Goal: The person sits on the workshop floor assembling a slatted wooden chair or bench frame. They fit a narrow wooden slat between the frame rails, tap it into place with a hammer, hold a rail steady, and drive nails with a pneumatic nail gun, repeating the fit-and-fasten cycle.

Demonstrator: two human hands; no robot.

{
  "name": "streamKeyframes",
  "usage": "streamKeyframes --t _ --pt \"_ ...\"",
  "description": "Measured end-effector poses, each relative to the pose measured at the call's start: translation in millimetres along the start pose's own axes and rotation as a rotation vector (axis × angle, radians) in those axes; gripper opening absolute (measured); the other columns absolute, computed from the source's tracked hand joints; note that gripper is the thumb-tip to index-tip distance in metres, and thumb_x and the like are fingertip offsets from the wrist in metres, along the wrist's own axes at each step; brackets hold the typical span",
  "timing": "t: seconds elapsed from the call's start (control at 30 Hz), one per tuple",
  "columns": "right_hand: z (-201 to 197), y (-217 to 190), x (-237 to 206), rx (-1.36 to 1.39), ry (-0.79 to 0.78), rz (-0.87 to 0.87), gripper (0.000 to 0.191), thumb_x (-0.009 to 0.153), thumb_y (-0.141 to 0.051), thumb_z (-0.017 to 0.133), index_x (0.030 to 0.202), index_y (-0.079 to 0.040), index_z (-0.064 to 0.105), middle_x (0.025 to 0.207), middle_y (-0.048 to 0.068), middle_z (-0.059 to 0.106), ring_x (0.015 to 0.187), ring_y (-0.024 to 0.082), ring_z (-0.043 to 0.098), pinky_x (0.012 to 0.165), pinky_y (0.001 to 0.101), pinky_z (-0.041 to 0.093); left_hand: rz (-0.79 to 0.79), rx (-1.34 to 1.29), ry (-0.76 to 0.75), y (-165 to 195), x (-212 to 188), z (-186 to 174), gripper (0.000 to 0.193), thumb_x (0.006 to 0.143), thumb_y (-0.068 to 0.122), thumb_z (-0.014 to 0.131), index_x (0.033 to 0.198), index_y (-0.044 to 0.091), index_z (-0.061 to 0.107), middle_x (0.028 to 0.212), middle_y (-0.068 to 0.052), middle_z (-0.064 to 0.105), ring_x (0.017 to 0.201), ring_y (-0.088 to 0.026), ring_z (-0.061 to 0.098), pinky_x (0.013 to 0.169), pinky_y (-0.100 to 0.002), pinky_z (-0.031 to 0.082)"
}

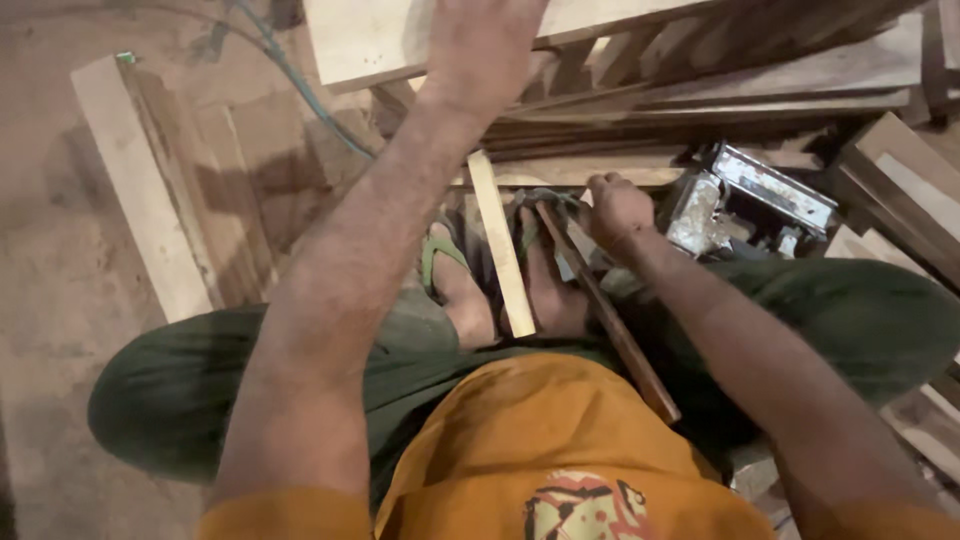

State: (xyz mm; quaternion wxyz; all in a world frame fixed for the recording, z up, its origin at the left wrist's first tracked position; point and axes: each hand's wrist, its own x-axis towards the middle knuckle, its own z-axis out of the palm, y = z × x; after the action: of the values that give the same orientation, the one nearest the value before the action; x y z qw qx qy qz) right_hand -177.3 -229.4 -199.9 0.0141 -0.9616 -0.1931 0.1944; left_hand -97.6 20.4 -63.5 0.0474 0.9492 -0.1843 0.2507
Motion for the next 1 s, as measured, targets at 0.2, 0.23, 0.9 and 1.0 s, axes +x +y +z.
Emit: streamKeyframes --t 0.2,0.23,0.9,1.0 --pt "6.0 -102.2 -20.2 0.301 -0.011 -0.139 0.066 0.082 -0.046 0.078 0.127 -0.002 0.057 0.107 0.019 0.074 0.107 0.042 0.064 0.085 0.0532 0.053 0.065 -0.032 0.079 -2.5 7.0 -16.9 0.079 0.067 0.04 0.091 0.132 0.005 0.062 0.12 -0.01 0.066 0.114 -0.029 0.061 0.099 -0.047 0.045" --pt "8.2 -115.4 -20.1 0.313 0.003 -0.107 0.086 0.075 -0.048 0.083 0.135 0.003 0.049 0.118 0.029 0.065 0.105 0.046 0.064 0.082 0.0531 0.055 0.05 -0.024 0.057 -0.7 9.5 -22.1 0.08 0.067 0.037 0.091 0.134 0.006 0.061 0.124 -0.01 0.065 0.117 -0.029 0.059 0.101 -0.046 0.044" --pt "-72.3 23.1 -82.1 0.747 0.175 0.057 0.076 0.081 -0.031 0.078 0.145 -0.002 0.048 0.119 0.028 0.069 0.109 0.043 0.069 0.091 0.0456 0.056 0.01 -0.036 -0.059 7.0 20.9 -36.1 0.087 0.068 0.043 0.093 0.14 0.007 0.06 0.139 -0.011 0.062 0.128 -0.03 0.057 0.108 -0.046 0.042" --pt "-62.3 29.1 -74.2 0.734 0.149 0.119 0.078 0.079 -0.026 0.074 0.149 -0.007 0.047 0.122 0.026 0.07 0.109 0.04 0.07 0.094 0.0441 0.057 -0.01 -0.042 -0.086 6.8 23.4 -35.6 0.089 0.066 0.045 0.094 0.138 0.006 0.06 0.136 -0.013 0.062 0.125 -0.031 0.057 0.105 -0.048 0.041"
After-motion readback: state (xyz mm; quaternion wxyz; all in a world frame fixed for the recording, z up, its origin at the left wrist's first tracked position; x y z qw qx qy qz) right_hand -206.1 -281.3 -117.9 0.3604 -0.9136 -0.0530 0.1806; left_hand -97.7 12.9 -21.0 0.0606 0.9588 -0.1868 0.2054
